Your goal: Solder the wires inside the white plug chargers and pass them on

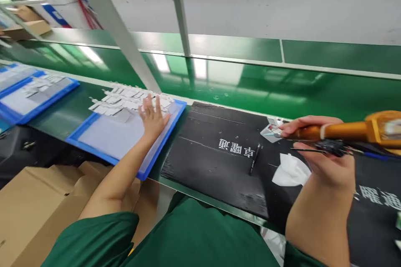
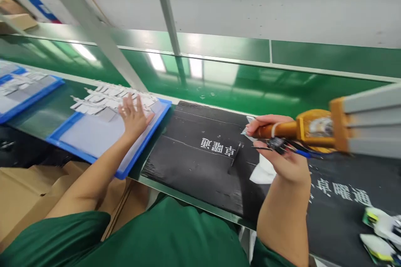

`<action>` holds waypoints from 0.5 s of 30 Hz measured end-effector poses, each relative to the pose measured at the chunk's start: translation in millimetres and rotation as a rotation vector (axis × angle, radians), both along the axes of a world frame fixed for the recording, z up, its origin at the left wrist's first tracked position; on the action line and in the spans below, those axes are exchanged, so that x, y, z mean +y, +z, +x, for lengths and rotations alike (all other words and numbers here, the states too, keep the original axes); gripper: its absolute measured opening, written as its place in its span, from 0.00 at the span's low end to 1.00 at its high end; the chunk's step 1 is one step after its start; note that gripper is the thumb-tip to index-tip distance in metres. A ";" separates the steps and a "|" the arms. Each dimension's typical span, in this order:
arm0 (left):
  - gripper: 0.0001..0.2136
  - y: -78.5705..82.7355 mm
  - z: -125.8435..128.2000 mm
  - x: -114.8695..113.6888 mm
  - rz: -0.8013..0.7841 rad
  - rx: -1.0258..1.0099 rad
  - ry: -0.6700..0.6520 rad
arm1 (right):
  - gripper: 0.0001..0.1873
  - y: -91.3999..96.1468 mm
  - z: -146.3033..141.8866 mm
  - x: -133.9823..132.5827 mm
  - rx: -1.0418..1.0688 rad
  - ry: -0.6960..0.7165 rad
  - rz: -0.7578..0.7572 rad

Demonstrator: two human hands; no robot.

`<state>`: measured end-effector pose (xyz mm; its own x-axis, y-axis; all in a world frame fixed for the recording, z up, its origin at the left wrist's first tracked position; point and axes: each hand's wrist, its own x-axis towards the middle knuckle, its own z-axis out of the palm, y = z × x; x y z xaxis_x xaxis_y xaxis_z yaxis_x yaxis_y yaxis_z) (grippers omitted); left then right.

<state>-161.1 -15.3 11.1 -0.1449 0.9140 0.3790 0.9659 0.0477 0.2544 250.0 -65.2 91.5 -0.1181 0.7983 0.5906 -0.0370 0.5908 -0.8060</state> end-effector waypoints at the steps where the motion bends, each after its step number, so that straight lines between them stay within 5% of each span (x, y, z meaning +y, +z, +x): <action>1: 0.36 3.6 5.1 1.3 0.020 0.005 0.002 | 0.22 2.3 9.9 -1.8 -0.055 0.014 -0.025; 5: 0.40 15.9 55.3 12.2 0.089 -0.052 -0.227 | 0.20 12.0 43.3 -8.1 -0.239 0.067 -0.034; 10: 0.42 6.8 184.5 14.5 -0.213 -0.325 -0.749 | 0.20 16.9 64.7 -12.4 -0.358 0.087 0.017; 15: 0.57 -15.8 302.4 5.6 -0.369 -0.541 -0.709 | 0.18 24.5 67.2 -17.9 -0.428 0.039 -0.008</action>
